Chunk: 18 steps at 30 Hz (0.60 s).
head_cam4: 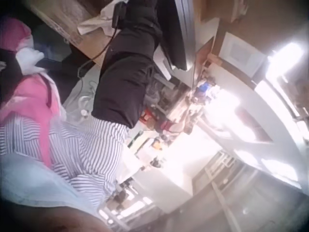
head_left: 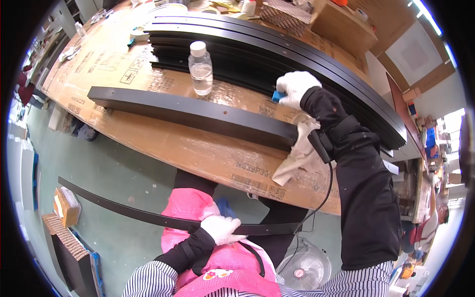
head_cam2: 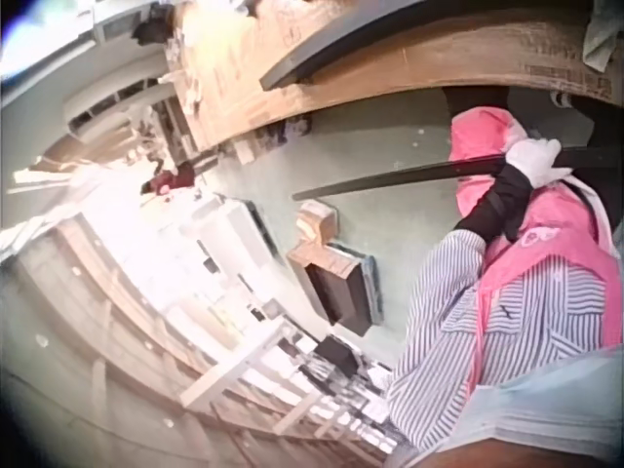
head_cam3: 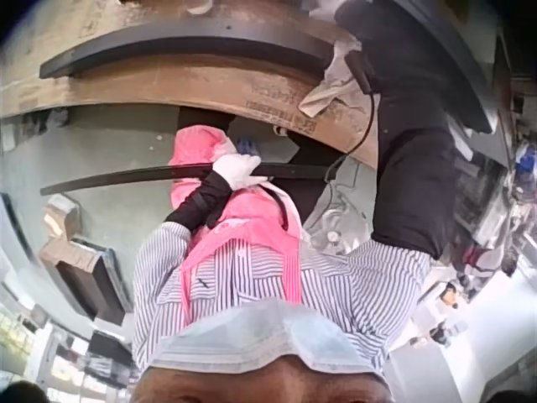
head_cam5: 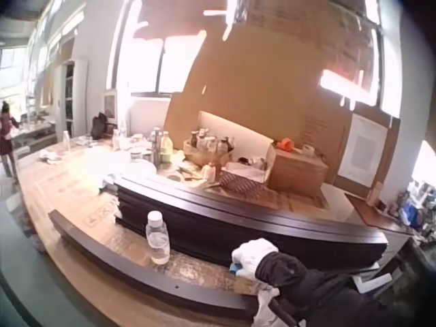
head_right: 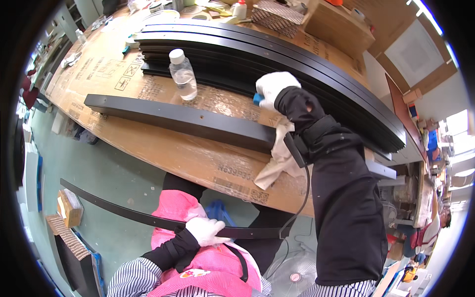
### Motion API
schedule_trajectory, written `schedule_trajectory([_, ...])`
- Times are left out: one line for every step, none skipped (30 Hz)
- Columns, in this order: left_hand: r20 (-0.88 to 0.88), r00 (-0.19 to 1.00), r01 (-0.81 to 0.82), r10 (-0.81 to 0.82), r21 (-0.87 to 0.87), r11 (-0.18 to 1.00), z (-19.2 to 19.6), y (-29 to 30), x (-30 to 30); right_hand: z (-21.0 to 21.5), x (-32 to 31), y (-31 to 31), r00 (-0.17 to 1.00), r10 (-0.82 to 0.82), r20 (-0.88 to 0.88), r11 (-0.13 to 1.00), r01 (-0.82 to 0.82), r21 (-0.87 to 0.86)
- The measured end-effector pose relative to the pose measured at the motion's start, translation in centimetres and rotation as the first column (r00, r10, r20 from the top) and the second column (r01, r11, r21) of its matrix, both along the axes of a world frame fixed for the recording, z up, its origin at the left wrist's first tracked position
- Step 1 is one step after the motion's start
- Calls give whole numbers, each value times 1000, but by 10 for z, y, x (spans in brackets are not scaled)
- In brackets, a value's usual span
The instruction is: Cleaning and inspecting black metal bars by wiping them with a cloth and attaching a plastic end cap.
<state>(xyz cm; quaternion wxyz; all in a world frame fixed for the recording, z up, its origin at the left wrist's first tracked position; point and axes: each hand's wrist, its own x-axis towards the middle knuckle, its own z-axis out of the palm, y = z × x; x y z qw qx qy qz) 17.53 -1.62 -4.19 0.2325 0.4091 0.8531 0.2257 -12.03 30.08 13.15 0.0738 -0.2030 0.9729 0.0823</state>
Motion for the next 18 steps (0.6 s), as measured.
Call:
schedule_trajectory([-11, 1000, -4, 5, 26, 1000, -3, -2, -2, -11, -3, -2, 1000, 10, 21, 1000, -10, 25])
schedule_trajectory([-10, 1000, -10, 11, 26, 1000, -5, -5, -2, -22, -6, -5, 997, 18, 73, 999, -20, 32])
schedule_trajectory([-33, 999, -22, 24, 59, 998, -7, -6, -2, -31, -9, -4, 992, 22, 125, 999, -27, 41])
schedule_trajectory([-53, 998, -38, 42, 89, 995, -8, -9, -2, -36, -7, -11, 987, 32, 155, 998, -38, 40])
schedule_trajectory([-50, 998, -41, 46, 88, 995, -8, -11, -3, -43, -10, -17, 978, 29, 206, 995, -49, 91])
schedule_trajectory([-53, 997, -54, 60, 95, 994, -6, -12, -4, -43, -9, -24, 974, 26, 225, 991, -54, 120])
schedule_trajectory([-56, 996, -66, 72, 103, 993, -4, -13, -5, -41, -8, -30, 970, 20, 243, 987, -57, 149])
schedule_trajectory([-58, 996, -65, 70, 89, 994, -3, -13, -7, -37, -7, -33, 954, -27, 297, 983, -29, 181])
schedule_trajectory([-52, 997, -57, 63, 101, 993, -2, -11, -7, -34, -4, -26, 953, -38, 301, 981, -22, 193])
schedule_trajectory([-62, 996, -62, 69, 106, 992, -1, -10, -8, -30, -1, -14, 968, 6, 250, 996, -28, 84])
schedule_trajectory([-73, 995, -65, 74, 110, 992, 0, -8, -10, -24, 2, -2, 981, 43, 190, 999, -39, -25])
schedule_trajectory([-72, 995, -65, 73, 111, 992, 0, -7, -10, -7, 3, 6, 963, -20, 268, 995, 46, -93])
schedule_trajectory([-70, 995, -66, 74, 112, 992, 0, -8, -9, 4, 8, 16, 958, -56, 282, 975, 114, -192])
schedule_trajectory([-77, 994, -72, 81, 112, 991, 1, -9, -8, 12, 21, 25, 945, -122, 305, 971, 177, -158])
schedule_trajectory([-89, 993, -69, 80, 121, 990, 3, -9, -9, 24, 39, 34, 927, -198, 319, 962, 246, -116])
schedule_trajectory([-90, 993, -67, 76, 97, 993, 5, -9, -8, 36, 55, 40, 872, -174, 457, 960, 254, -120])
schedule_trajectory([-95, 993, -65, 74, 99, 993, 5, -10, -8, 45, 70, 43, 800, -142, 583, 957, 262, -125])
schedule_trajectory([-81, 993, -77, 85, 87, 993, 4, -11, -6, 44, 87, 41, 775, -126, 619, 924, 319, -212])
